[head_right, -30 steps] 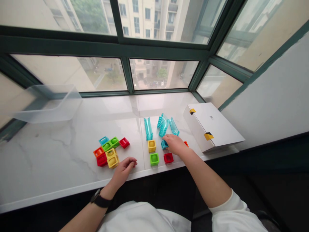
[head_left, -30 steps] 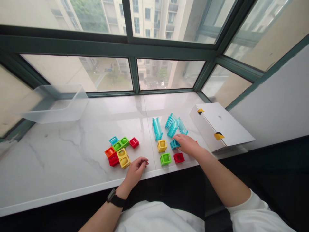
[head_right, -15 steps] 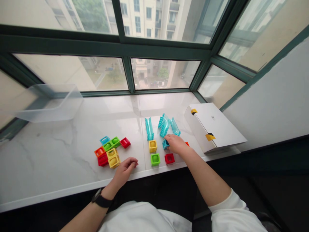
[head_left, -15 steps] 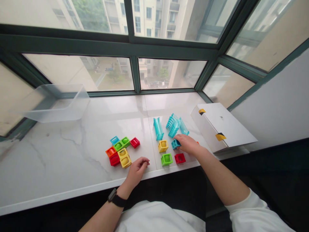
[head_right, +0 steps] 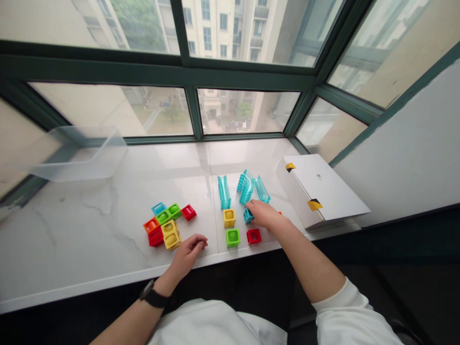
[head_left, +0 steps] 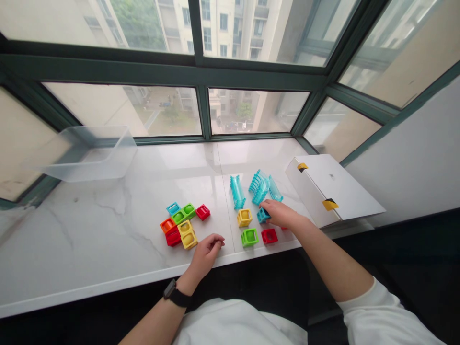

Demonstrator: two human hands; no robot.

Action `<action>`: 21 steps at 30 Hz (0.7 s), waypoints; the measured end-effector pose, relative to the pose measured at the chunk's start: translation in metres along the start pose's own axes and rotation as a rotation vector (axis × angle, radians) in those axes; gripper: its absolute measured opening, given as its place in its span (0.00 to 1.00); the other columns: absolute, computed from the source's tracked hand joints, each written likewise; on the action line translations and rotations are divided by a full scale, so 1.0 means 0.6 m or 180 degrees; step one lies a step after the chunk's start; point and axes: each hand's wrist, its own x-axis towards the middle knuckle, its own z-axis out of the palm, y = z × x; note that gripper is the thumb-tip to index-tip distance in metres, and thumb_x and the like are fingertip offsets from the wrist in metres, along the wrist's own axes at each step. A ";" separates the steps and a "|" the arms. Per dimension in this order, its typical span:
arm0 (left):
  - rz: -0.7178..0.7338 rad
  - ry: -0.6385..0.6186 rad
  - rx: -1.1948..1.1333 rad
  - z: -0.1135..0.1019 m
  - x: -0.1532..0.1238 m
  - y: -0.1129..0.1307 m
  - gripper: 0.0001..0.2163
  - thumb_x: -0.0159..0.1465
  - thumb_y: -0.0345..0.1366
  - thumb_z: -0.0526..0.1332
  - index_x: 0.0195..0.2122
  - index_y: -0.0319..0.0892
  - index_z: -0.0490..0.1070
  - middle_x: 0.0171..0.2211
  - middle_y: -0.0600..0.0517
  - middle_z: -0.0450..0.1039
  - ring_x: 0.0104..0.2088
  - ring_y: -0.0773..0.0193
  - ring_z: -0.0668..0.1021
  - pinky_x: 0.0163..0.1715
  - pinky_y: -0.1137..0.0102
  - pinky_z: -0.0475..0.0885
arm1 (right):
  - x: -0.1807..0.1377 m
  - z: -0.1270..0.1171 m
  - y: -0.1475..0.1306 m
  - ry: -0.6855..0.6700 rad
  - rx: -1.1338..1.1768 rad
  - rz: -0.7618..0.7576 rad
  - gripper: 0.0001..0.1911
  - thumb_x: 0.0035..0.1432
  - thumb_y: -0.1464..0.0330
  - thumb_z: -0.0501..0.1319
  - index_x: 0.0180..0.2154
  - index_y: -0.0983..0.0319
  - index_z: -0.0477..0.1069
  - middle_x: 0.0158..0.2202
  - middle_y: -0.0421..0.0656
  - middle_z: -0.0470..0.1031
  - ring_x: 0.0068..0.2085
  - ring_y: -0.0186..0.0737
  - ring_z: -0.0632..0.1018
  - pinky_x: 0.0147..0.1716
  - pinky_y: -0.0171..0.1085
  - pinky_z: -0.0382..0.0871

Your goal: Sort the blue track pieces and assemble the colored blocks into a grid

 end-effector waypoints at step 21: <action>0.0137 -0.0021 0.0114 0.000 0.000 -0.002 0.10 0.69 0.38 0.58 0.42 0.44 0.78 0.36 0.50 0.81 0.37 0.59 0.82 0.41 0.66 0.76 | -0.001 -0.003 0.008 -0.0052 0.0020 -0.0038 0.40 0.53 0.75 0.70 0.67 0.59 0.65 0.62 0.53 0.75 0.60 0.57 0.77 0.53 0.42 0.70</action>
